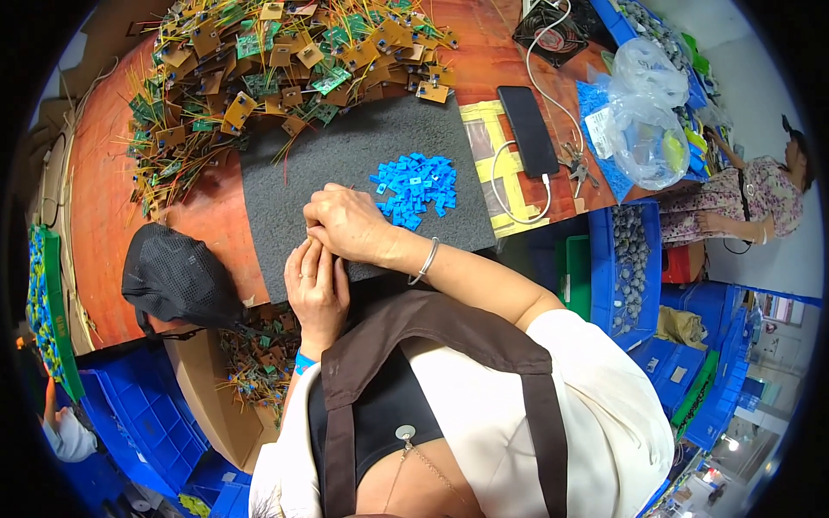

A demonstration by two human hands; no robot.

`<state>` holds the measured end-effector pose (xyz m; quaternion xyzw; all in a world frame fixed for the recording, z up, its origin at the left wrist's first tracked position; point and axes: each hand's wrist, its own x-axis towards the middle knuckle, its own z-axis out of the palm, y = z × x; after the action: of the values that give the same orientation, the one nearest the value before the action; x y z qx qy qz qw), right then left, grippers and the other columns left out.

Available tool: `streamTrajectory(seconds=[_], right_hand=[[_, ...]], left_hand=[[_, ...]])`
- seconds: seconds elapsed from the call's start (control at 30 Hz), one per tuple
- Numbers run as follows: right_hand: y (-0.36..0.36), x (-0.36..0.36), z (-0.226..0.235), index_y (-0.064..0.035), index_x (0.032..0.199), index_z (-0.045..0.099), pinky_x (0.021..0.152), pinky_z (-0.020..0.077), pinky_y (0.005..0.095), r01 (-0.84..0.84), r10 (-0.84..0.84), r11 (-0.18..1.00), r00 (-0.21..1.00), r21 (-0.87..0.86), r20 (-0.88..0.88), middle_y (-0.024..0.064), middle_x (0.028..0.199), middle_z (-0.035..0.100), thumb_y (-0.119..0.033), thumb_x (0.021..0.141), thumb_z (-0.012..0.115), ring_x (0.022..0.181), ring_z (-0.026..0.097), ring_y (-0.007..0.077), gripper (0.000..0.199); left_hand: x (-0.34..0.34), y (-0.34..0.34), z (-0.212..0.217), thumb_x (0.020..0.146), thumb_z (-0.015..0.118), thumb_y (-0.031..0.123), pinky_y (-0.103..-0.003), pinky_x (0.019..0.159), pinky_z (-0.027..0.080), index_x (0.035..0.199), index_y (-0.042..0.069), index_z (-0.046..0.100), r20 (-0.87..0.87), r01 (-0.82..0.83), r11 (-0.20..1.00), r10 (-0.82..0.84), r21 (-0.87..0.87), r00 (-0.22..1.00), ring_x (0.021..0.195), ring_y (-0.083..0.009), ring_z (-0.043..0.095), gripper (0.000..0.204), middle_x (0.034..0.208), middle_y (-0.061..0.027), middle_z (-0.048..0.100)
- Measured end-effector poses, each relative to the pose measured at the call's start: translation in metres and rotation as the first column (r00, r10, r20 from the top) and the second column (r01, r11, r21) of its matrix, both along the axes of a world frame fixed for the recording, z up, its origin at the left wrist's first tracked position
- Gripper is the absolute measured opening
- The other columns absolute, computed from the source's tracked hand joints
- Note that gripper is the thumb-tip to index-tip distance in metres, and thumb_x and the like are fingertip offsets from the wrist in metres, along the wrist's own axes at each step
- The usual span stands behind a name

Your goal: The recorder is seen threading small blue plastic pieces onto wires at a factory workbench.

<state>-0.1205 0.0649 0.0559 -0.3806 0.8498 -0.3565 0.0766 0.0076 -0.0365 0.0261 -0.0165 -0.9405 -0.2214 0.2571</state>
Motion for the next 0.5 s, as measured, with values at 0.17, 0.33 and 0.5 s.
streamTrajectory(seconds=[0.17, 0.33, 0.5], right_hand=[[-0.0033, 0.0022, 0.002, -0.0059, 0.079, 0.071, 0.077, 0.0564, 0.0405, -0.006, 0.007, 0.998, 1.0, 0.064, -0.008, 0.0063, 0.086, 0.07, -0.014, 0.081, 0.07, 0.094, 0.065, 0.0276, 0.009], [-0.0066, 0.0026, 0.0027, -0.0052, 0.076, 0.067, 0.07, 0.056, 0.0406, -0.012, 0.017, 0.999, 0.992, 0.042, -0.123, 0.0047, 0.08, 0.066, -0.014, 0.079, 0.073, 0.086, 0.063, 0.0273, 0.011], [-0.0064, 0.0033, 0.0052, -0.0066, 0.076, 0.068, 0.074, 0.057, 0.041, -0.028, 0.041, 0.995, 0.99, 0.098, -0.132, 0.0067, 0.082, 0.069, -0.014, 0.081, 0.068, 0.09, 0.065, 0.0271, 0.009]], left_hand=[[-0.0007, 0.0, -0.004, 0.088, 0.07, 0.009, -0.048, 0.104, 0.047, 0.115, -0.007, 0.069, -0.019, -0.007, 1.0, 0.007, -0.001, 1.0, 0.117, -0.0336, 0.061, 0.031, 0.121, -0.0163, 0.067], [-0.002, 0.0, -0.0013, 0.087, 0.07, 0.007, -0.048, 0.103, 0.048, 0.111, -0.007, 0.069, -0.03, -0.011, 1.0, 0.011, 0.01, 0.999, 0.116, -0.0335, 0.061, 0.028, 0.117, -0.0166, 0.068], [-0.0032, 0.0022, -0.0033, 0.085, 0.07, 0.007, -0.049, 0.103, 0.048, 0.111, -0.007, 0.07, -0.028, -0.03, 0.999, 0.031, 0.022, 0.999, 0.115, -0.0339, 0.062, 0.029, 0.117, -0.017, 0.068]])
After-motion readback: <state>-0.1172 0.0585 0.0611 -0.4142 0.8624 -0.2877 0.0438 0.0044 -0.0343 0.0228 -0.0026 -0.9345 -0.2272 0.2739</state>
